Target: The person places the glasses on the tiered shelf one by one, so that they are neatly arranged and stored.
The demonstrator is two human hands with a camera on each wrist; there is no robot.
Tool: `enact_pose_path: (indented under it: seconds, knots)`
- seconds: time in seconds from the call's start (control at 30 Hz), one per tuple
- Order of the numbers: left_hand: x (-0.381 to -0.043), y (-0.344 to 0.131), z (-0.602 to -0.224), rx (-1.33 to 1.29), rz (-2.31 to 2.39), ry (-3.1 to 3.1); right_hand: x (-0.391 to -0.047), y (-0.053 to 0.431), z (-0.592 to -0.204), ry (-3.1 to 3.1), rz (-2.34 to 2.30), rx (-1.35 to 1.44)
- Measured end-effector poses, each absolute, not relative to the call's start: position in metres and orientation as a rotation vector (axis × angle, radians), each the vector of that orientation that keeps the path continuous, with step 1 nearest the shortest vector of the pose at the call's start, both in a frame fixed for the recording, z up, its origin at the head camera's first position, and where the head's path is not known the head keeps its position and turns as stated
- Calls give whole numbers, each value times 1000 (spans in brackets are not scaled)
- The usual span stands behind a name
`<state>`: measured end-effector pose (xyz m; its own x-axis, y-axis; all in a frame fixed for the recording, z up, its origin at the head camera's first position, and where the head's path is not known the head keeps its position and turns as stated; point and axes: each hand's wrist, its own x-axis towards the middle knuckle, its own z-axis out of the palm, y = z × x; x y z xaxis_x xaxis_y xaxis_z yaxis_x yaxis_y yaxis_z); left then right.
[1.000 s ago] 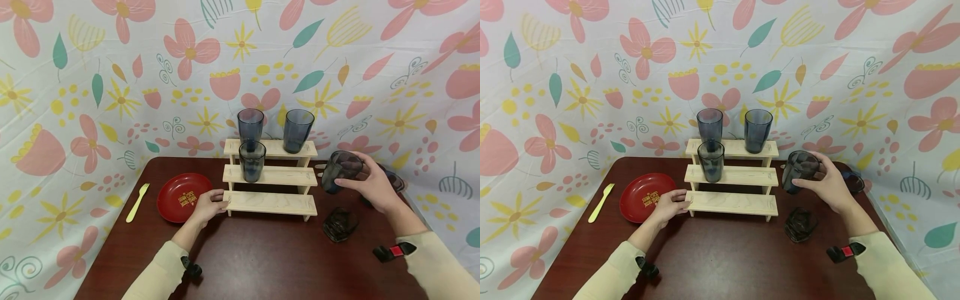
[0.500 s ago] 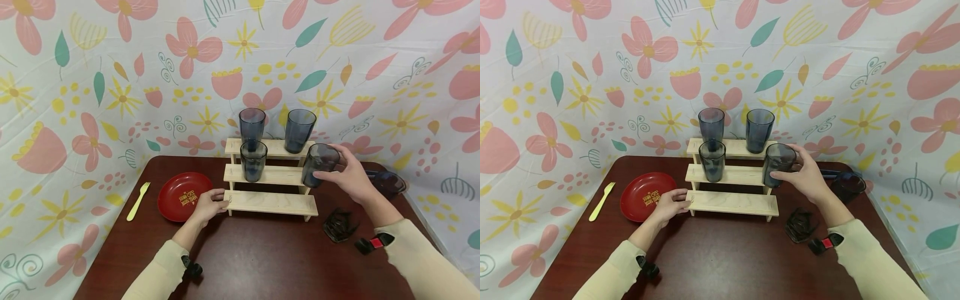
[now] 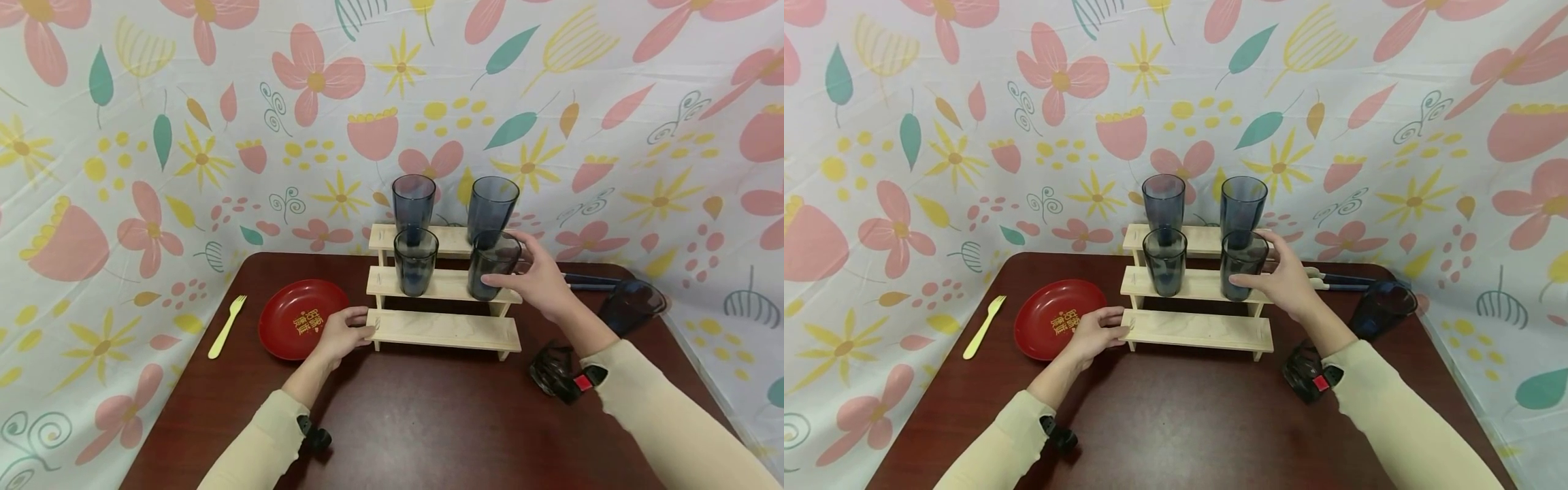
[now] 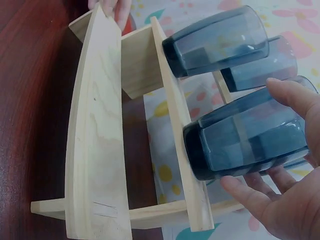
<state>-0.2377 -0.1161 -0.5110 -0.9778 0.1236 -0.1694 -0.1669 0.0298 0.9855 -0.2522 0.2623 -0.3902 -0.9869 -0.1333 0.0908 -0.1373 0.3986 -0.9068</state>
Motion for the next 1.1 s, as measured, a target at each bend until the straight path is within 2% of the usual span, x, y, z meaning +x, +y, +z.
enact_pose_path:
  seconds: [0.57, 0.87, 1.1]
  knots:
    - [-238, -116, -513, -32, 2044, 2113, -245, 272, -384, -2582, 1794, 232]
    - [-237, -115, -512, -18, 2046, 2125, -229, 309, -381, -2381, 1791, 373]
    - [-236, -116, -512, -23, 2047, 2127, -218, 354, -390, -2286, 1727, 290]
